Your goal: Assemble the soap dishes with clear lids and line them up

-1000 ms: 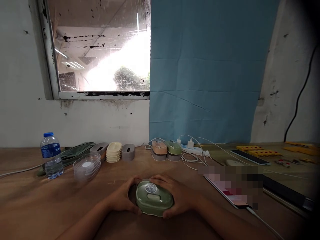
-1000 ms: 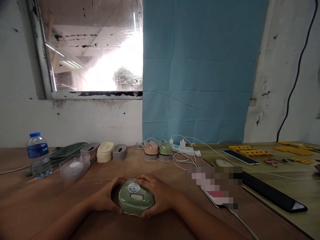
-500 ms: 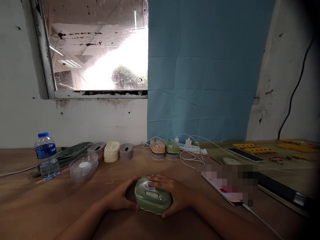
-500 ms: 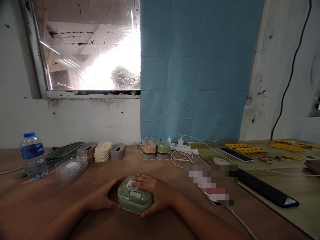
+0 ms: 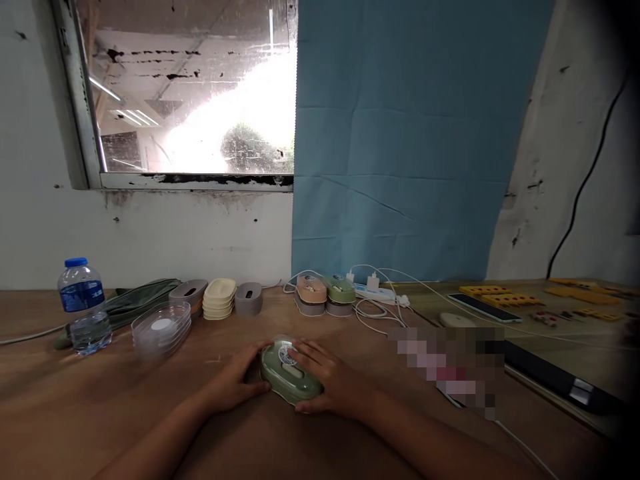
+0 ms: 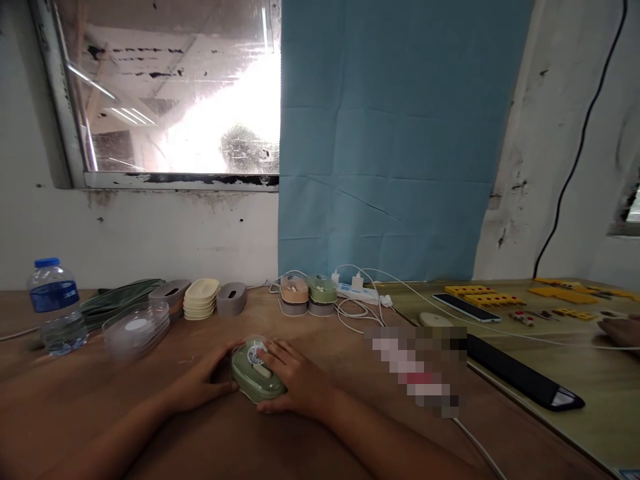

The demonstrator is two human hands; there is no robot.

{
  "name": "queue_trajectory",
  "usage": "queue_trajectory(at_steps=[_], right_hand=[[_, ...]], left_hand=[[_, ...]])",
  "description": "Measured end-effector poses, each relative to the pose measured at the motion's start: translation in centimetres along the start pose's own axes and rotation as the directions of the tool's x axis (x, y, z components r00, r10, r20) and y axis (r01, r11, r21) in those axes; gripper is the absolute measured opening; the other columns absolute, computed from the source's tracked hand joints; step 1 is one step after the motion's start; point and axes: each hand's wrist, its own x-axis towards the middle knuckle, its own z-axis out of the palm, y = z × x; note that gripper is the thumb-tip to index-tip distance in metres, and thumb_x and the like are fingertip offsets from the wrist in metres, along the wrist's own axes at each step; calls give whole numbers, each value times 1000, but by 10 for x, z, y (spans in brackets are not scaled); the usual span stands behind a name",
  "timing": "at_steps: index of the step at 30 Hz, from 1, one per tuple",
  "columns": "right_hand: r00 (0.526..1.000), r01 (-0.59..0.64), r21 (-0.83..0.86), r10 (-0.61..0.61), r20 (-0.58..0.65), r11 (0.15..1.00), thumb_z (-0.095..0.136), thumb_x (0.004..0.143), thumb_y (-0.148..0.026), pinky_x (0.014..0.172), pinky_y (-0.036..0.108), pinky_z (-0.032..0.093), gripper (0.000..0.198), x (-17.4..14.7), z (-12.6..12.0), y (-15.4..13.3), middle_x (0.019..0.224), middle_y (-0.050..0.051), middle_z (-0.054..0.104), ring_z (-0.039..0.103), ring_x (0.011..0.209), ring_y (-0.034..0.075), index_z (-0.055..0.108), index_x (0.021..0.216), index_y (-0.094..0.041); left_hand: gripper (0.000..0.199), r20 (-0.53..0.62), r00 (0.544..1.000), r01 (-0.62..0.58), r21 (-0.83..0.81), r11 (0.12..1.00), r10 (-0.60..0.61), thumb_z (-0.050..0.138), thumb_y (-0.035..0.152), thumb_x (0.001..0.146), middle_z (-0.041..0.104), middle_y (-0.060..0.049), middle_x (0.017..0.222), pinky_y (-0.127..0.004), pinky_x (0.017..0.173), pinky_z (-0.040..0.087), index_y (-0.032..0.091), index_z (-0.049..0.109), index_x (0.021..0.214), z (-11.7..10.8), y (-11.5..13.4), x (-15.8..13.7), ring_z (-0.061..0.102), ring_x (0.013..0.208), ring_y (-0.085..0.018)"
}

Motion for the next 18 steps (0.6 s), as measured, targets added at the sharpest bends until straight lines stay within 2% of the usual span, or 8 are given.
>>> queue_trajectory(at_steps=[5, 8, 12, 15, 18], right_hand=[[1000, 1, 46, -2, 21, 999, 63, 56, -61, 103, 42, 23, 93, -1, -5, 2, 139, 9, 27, 23, 127, 29, 29, 133, -21], [998, -28, 86, 24, 55, 996, 60, 61, -59, 102, 40, 25, 88, -4, -8, 3, 141, 7, 23, 22, 127, 27, 26, 134, -25], [996, 80, 61, -82, 42, 995, 66, 59, -43, 103, 40, 23, 88, -7, -12, 3, 140, 9, 22, 20, 128, 26, 25, 134, -20], [991, 136, 10, -136, -4, 991, 63, 58, -28, 101, 37, 25, 75, -7, -12, 3, 136, 14, 29, 27, 125, 25, 34, 126, -13], [995, 97, -75, -99, -19, 992, 59, 64, -30, 98, 37, 29, 57, 0, -8, 1, 133, 15, 34, 33, 120, 25, 42, 117, -13]], left_hand=[[63, 12, 1000, 11, 26, 1000, -11, 58, 31, 73, 35, -5, 135, -39, 103, 25, 26, 30, 129, -2, 2, 0, 32, 122, -23], [66, 21, 1000, 14, 27, 1000, -14, 57, 32, 73, 33, -5, 136, -38, 104, 25, 26, 26, 131, -2, 3, 0, 32, 123, -22], [70, -4, 1000, 28, 19, 999, -27, 58, 31, 72, 34, -6, 136, -40, 103, 25, 25, 22, 132, 0, -1, -1, 34, 122, -22], [63, -77, 996, 53, 4, 999, -53, 57, 29, 73, 42, -8, 129, -41, 100, 29, 24, 29, 129, 1, -7, 0, 40, 116, -22], [49, -226, 967, 108, -58, 992, -118, 53, 24, 73, 49, -9, 118, -38, 92, 38, 21, 39, 120, -1, -13, 2, 48, 104, -20]])
